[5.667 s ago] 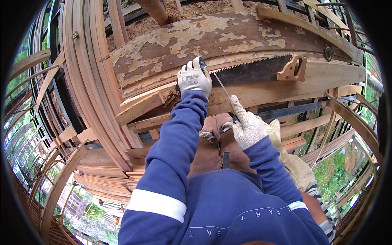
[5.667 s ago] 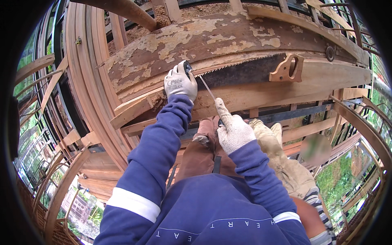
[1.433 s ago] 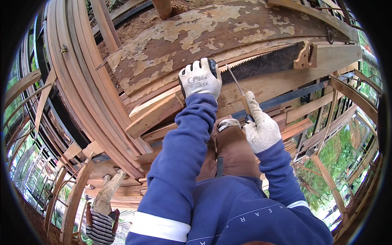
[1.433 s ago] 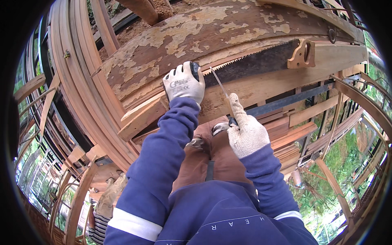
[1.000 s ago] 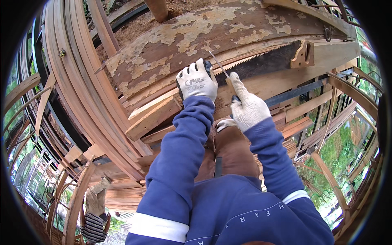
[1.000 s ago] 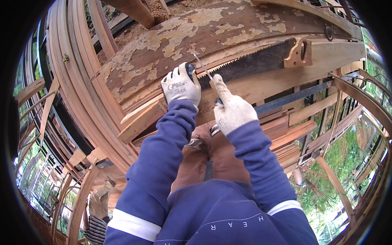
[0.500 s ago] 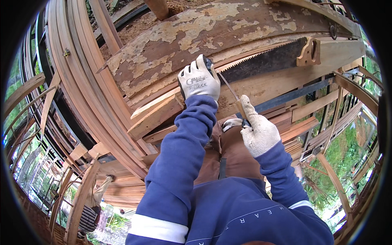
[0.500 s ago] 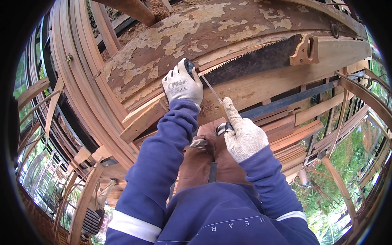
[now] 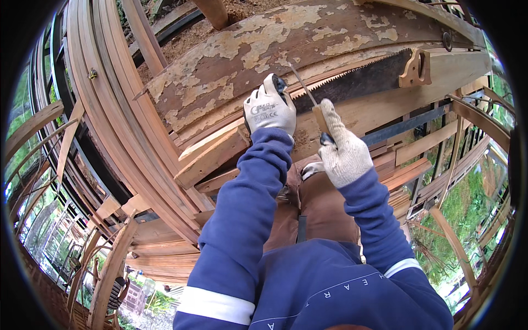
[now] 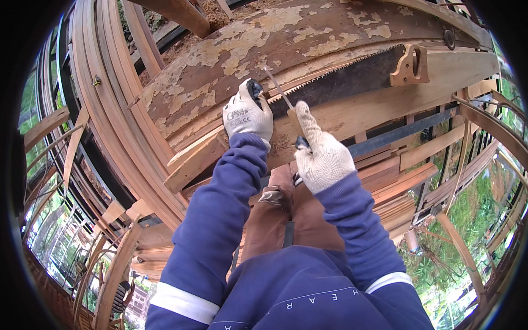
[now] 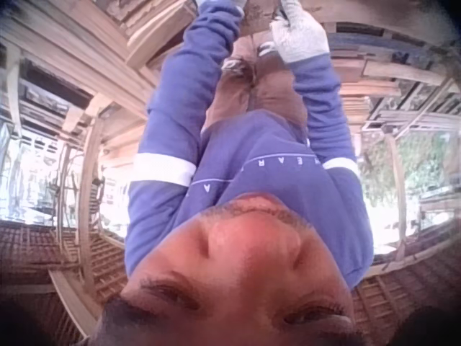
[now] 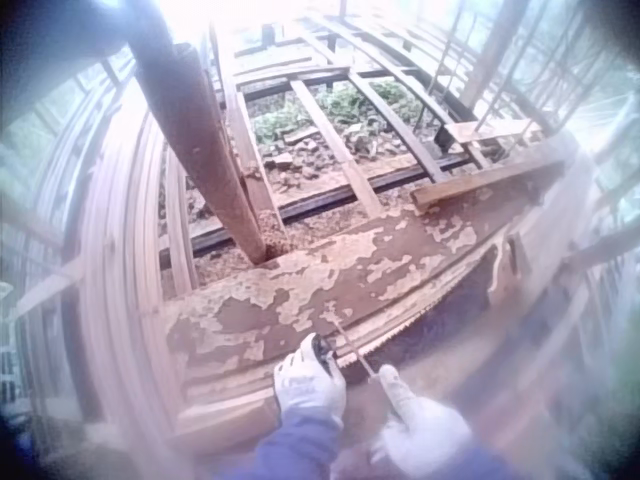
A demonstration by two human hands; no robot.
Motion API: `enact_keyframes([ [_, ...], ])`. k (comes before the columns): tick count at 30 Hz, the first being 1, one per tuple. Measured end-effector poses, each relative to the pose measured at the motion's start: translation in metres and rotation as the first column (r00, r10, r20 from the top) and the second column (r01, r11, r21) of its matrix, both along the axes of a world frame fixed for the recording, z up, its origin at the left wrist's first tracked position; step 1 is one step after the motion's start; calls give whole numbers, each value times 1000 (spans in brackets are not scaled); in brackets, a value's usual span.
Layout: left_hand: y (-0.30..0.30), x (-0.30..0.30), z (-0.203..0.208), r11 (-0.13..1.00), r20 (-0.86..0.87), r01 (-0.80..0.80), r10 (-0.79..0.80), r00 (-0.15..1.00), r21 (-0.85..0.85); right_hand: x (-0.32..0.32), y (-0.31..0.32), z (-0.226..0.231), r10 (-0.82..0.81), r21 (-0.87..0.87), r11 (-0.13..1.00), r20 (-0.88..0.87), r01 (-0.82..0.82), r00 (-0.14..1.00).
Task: The person saws through a wooden board while standing on a construction frame, and then moves across the structure to mark and saw another board.
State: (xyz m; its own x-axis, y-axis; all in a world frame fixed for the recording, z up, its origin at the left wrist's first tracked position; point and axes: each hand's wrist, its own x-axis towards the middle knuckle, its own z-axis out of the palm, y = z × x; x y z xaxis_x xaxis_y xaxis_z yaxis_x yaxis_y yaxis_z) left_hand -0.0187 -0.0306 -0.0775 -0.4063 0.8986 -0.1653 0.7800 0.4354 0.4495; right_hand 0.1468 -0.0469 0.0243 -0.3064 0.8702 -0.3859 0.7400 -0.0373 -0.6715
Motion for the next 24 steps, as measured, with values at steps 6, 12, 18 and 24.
enact_keyframes([
  [6, 0, 0, 0, 997, 62, -54, 51, 997, 55, 20, -29, 2, -13, -23, 1000, -25, 13, 1000],
  [12, 2, -1, -3, 998, 31, -40, 38, 999, 45, 20, -33, 13, 43, -65, 997, 17, -42, 999],
  [18, 0, 1, -4, 1000, -39, 1, 0, 999, 28, 11, -29, 24, 122, -139, 985, 120, -105, 985],
  [24, -1, 2, -4, 1000, -26, 5, -4, 1000, 28, -20, 4, -9, 167, -112, 983, 219, -145, 961],
])
